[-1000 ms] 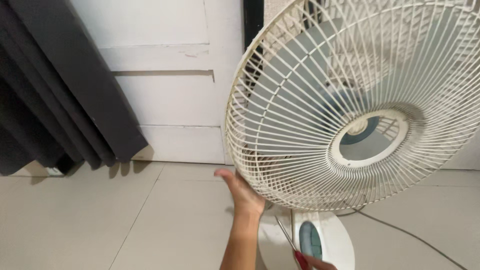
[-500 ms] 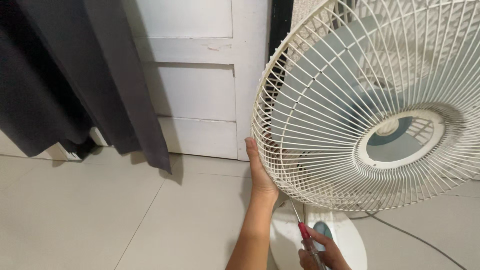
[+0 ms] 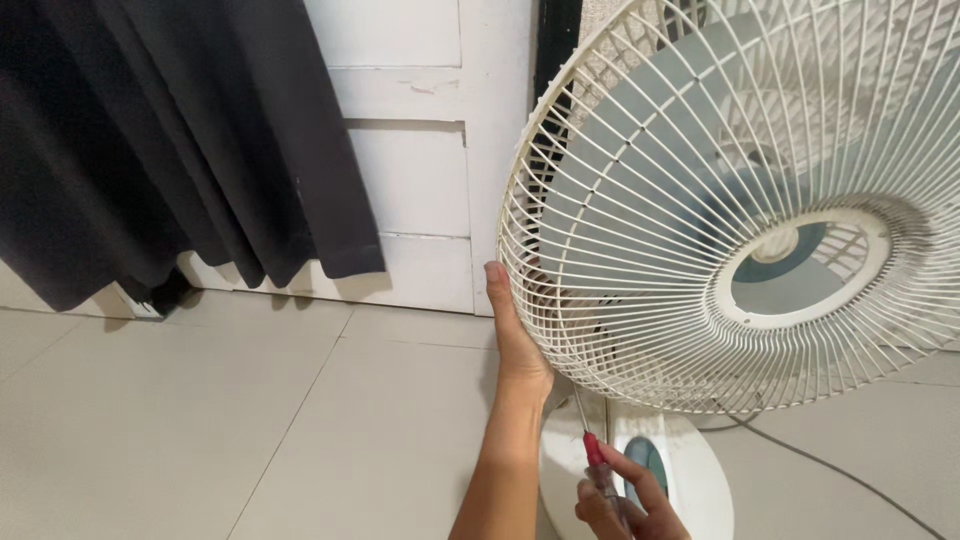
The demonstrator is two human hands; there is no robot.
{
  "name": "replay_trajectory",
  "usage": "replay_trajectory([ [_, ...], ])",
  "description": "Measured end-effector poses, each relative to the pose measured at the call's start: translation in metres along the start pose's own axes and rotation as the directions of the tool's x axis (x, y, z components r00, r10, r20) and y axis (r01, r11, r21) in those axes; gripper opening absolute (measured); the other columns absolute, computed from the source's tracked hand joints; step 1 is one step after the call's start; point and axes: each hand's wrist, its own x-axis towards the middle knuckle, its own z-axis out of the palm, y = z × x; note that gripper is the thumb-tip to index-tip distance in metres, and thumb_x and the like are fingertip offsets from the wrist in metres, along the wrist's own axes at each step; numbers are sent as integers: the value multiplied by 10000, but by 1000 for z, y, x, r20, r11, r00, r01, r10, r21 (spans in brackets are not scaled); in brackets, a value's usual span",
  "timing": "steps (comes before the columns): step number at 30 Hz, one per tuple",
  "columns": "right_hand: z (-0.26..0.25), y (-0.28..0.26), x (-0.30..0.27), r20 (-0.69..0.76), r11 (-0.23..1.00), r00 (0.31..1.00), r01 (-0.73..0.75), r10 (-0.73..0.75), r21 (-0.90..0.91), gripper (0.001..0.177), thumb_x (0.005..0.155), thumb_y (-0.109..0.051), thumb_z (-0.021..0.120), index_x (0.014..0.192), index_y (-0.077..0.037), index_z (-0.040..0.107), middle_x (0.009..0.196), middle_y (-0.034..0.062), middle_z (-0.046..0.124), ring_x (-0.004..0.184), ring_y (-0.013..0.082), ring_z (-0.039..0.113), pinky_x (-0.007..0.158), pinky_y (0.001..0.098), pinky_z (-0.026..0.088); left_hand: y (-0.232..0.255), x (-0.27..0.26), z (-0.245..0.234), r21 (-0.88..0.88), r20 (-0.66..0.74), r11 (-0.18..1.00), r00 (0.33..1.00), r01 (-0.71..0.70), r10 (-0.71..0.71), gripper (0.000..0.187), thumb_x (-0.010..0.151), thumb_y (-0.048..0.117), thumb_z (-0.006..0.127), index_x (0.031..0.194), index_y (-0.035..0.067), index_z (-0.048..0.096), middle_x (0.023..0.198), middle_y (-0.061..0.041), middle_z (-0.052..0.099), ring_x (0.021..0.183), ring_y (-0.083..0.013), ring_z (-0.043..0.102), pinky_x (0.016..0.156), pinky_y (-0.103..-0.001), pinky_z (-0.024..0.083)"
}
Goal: The person uses a screwdriver to loosen and remove the front grille of a standing electric fan. They then rotate the fan head and continue unscrewing fasteners at the neck joint to detach the fan head from the stand.
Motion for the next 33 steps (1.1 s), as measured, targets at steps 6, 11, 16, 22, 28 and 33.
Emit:
replay_trajectory([
  [6, 8, -64, -21, -84, 907, 908, -397, 411, 141, 425, 848, -56, 772, 1254, -180, 775, 748, 124, 712, 467, 83, 407, 474, 272, 345, 1, 1, -1, 8, 7, 1000, 1000, 9, -9, 971, 876, 807, 373, 1473, 52, 495, 1362, -155, 600, 1229, -289, 590, 1001, -417, 513],
  [11, 11, -113, -22, -8, 805, 828, -544, 561, 236, 404, 885, -117, 716, 1276, -217, 694, 777, 105, 651, 425, 139, 330, 418, 303, 213, 0, 14, -2, -14, -40, 1000, 999, 28, -29, 981, 835, 813, 379, 1508, 102, 452, 1454, -122, 556, 1274, -274, 583, 1017, -409, 516],
  [16, 7, -136, -24, 149, 816, 867, -498, 475, 292, 431, 895, -163, 681, 1323, -184, 640, 803, 24, 593, 451, 75, 290, 386, 244, 162, -9, 34, -8, -65, 65, 998, 998, -17, 21, 991, 877, 825, 393, 1491, 53, 480, 1349, -176, 590, 1164, -297, 617, 913, -421, 567],
  [22, 12, -153, -21, 228, 789, 865, -502, 448, 353, 415, 876, -111, 636, 1286, -152, 580, 747, -1, 547, 459, 73, 289, 372, 240, 164, -18, 44, -13, -140, 121, 990, 992, -10, 28, 986, 904, 827, 419, 1497, 42, 478, 1322, -180, 592, 1140, -289, 626, 898, -415, 578],
  [28, 11, -142, -8, 237, 775, 853, -522, 466, 355, 309, 889, -97, 601, 1183, -190, 593, 716, -15, 546, 448, 62, 290, 370, 216, 167, -15, 48, -13, -117, 77, 993, 997, -4, 13, 1012, 856, 834, 440, 1516, 68, 431, 1371, -187, 567, 1189, -316, 615, 937, -445, 580],
  [33, 9, -150, 17, 402, 662, 774, -630, 490, 406, 124, 925, -87, 589, 964, -180, 518, 707, -5, 551, 420, 44, 282, 330, 197, 153, -17, 49, -12, -157, 92, 987, 995, -30, 45, 993, 857, 821, 468, 1526, 89, 410, 1349, -178, 556, 1169, -319, 603, 929, -467, 569],
])
